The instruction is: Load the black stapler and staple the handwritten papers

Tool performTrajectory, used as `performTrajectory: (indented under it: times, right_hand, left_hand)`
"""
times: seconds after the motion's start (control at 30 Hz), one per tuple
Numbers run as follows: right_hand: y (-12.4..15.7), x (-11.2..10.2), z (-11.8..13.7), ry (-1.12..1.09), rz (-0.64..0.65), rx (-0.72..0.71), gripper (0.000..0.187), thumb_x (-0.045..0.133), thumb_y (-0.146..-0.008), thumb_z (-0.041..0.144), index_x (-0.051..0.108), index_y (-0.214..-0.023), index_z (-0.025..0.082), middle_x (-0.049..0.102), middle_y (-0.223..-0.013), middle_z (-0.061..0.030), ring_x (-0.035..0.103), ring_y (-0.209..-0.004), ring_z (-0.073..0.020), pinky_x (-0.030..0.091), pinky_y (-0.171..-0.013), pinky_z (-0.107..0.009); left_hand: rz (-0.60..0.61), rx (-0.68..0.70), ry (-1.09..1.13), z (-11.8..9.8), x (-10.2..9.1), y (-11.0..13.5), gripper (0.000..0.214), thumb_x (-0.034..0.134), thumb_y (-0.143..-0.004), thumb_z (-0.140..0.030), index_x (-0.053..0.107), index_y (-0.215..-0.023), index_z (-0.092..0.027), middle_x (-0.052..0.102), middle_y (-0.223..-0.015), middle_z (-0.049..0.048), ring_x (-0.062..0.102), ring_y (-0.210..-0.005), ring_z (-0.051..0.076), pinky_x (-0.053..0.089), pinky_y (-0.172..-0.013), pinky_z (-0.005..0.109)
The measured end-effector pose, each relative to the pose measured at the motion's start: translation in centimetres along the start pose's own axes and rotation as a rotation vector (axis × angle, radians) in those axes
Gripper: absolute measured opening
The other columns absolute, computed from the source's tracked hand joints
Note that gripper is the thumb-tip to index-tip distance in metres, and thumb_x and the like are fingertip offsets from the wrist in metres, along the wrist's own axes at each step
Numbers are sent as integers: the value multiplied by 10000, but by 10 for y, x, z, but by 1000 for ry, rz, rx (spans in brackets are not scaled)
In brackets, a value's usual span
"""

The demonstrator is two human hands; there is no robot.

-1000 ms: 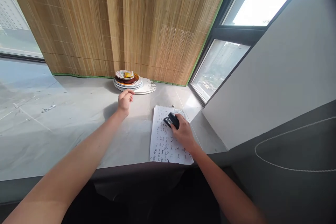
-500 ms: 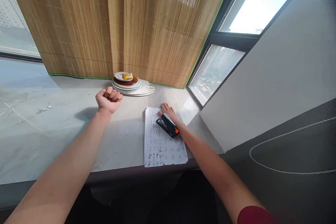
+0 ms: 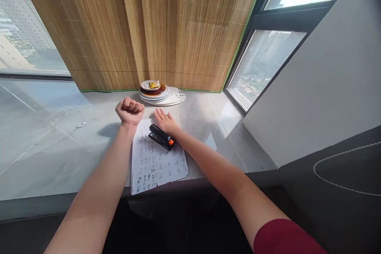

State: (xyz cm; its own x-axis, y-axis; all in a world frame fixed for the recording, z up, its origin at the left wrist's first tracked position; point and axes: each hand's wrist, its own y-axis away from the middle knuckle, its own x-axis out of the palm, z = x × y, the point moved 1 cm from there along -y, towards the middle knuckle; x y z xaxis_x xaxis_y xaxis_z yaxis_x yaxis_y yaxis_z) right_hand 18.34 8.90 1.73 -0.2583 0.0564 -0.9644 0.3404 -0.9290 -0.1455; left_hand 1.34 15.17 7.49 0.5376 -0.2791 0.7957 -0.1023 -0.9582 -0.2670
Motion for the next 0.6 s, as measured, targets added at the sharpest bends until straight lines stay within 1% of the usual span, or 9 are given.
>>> performTrajectory:
  times: [0.13,0.23,0.3,0.33,0.4,0.47,0.5,0.57,0.6]
  right_hand:
    - [31,-6,-26,25,33,7,708,311,-1129,495,239,-1694,74,134,-1789,-161,119,-1671,-306,146,-1338,-560]
    - [56,-16,-53,38,46,79,720,276,-1128,512,230,-1700,76,143,-1787,-161,112,-1673,-302,133,-1340,-548]
    - [70,-22,-70,38,51,127,722,246,-1129,518,229,-1702,78,154,-1786,-162,110,-1674,-296,124,-1341,-544]
    - [76,-25,-77,35,50,145,725,239,-1129,523,231,-1702,80,159,-1785,-162,108,-1674,-292,121,-1342,-538]
    - [84,-27,-87,20,40,171,733,243,-1124,539,237,-1702,87,170,-1785,-161,110,-1674,-290,115,-1343,-532]
    - [87,-27,-92,-4,26,185,738,253,-1119,545,241,-1699,89,172,-1785,-164,103,-1675,-297,102,-1342,-541]
    - [87,-28,-93,-24,18,190,737,261,-1117,543,245,-1696,88,174,-1785,-167,99,-1675,-302,97,-1341,-549]
    - [85,-32,-96,-88,-10,194,722,309,-1107,530,276,-1680,93,213,-1777,-175,116,-1671,-318,128,-1333,-557]
    - [84,-36,-98,-132,-50,194,700,346,-1097,514,317,-1659,99,265,-1762,-183,167,-1660,-325,177,-1322,-549]
  left_hand:
    - [46,-46,-208,14,9,4,481,521,-890,-239,161,-572,-202,117,-487,-49,198,-399,91,300,-443,253]
    - [113,-136,-353,33,21,6,436,555,-810,-224,217,-536,-212,138,-496,-51,194,-416,89,285,-457,260]
    - [178,-171,-510,50,28,10,385,582,-774,-234,295,-519,-215,179,-503,-52,205,-433,93,262,-471,270]
    - [223,-166,-629,58,31,12,350,586,-769,-246,344,-517,-214,218,-505,-46,222,-445,100,250,-481,278]
    - [340,-111,-950,76,36,21,299,554,-788,-274,414,-531,-215,314,-517,-21,277,-479,126,237,-510,299]
    - [490,-21,-1335,92,42,32,309,506,-828,-271,420,-537,-219,405,-535,7,377,-540,164,276,-561,323]
    - [544,0,-1521,98,44,38,313,493,-845,-260,426,-543,-219,455,-549,18,424,-567,181,292,-584,333]
    - [636,-33,-1829,107,49,48,299,484,-877,-246,487,-580,-220,579,-624,38,511,-619,212,308,-611,344]
    - [668,-63,-1937,109,50,52,285,482,-893,-244,529,-613,-223,630,-677,45,546,-642,225,310,-615,346]
